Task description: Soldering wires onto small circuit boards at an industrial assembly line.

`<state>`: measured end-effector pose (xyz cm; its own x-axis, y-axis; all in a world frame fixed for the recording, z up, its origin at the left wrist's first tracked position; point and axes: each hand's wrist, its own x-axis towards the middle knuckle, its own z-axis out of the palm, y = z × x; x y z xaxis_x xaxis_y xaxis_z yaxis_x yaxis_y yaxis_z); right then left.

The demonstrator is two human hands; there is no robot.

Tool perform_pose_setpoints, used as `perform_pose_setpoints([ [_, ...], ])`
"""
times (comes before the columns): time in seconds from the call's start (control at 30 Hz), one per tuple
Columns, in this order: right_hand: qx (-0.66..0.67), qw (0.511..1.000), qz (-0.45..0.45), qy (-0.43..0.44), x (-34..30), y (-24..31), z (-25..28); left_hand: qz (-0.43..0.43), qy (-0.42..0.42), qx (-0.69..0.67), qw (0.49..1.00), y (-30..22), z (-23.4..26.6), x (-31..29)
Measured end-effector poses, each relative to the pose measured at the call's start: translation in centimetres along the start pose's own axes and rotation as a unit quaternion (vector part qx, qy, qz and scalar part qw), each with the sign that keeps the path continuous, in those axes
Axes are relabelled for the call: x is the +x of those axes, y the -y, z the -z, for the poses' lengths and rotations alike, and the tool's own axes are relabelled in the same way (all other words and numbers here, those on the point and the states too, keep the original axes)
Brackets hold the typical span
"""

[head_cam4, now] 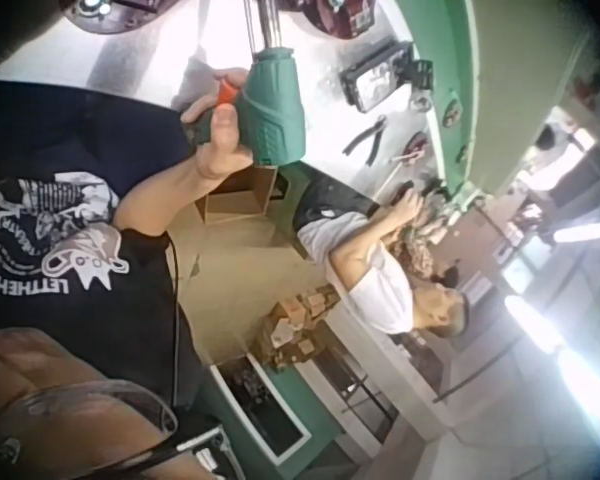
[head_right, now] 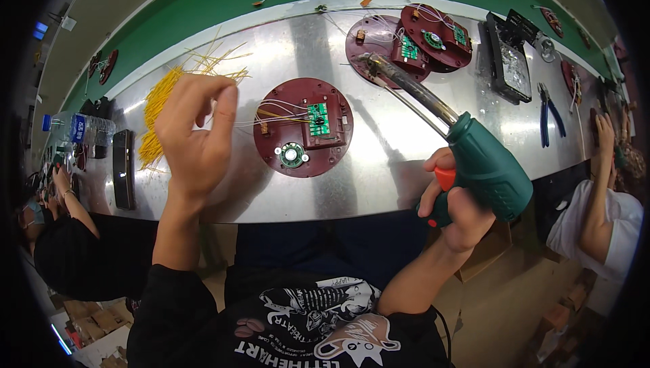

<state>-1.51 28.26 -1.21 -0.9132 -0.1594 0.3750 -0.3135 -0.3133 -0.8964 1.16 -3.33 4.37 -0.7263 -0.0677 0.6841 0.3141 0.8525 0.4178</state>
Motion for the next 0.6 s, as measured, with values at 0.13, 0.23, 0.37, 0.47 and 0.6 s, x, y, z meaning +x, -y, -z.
perform_pose_setpoints([
  [0.13, -0.035, 0.999, 0.0, 0.027, -0.4, 0.6, 0.0, -0.067, -0.034, -0.024, 0.997, -0.9, -0.3, -0.5],
  [0.23, -0.057, 0.997, -0.021, 0.05, -1.1, 0.8, 0.2, -0.107, 0.001, -0.041, 0.993, -1.1, -1.2, -1.1],
  [0.37, -0.074, 0.992, -0.069, 0.07, -1.9, 1.1, 0.2, -0.143, 0.07, -0.045, 0.986, -0.4, -2.5, -1.9],
  [0.47, -0.075, 0.991, -0.092, 0.068, -2.0, 1.4, 0.1, -0.156, 0.08, -0.047, 0.983, -0.2, -2.8, -2.4],
  [0.6, -0.066, 0.992, -0.074, 0.079, -1.9, 1.6, 0.4, -0.133, 0.092, -0.036, 0.986, -0.3, -2.9, -2.7],
])
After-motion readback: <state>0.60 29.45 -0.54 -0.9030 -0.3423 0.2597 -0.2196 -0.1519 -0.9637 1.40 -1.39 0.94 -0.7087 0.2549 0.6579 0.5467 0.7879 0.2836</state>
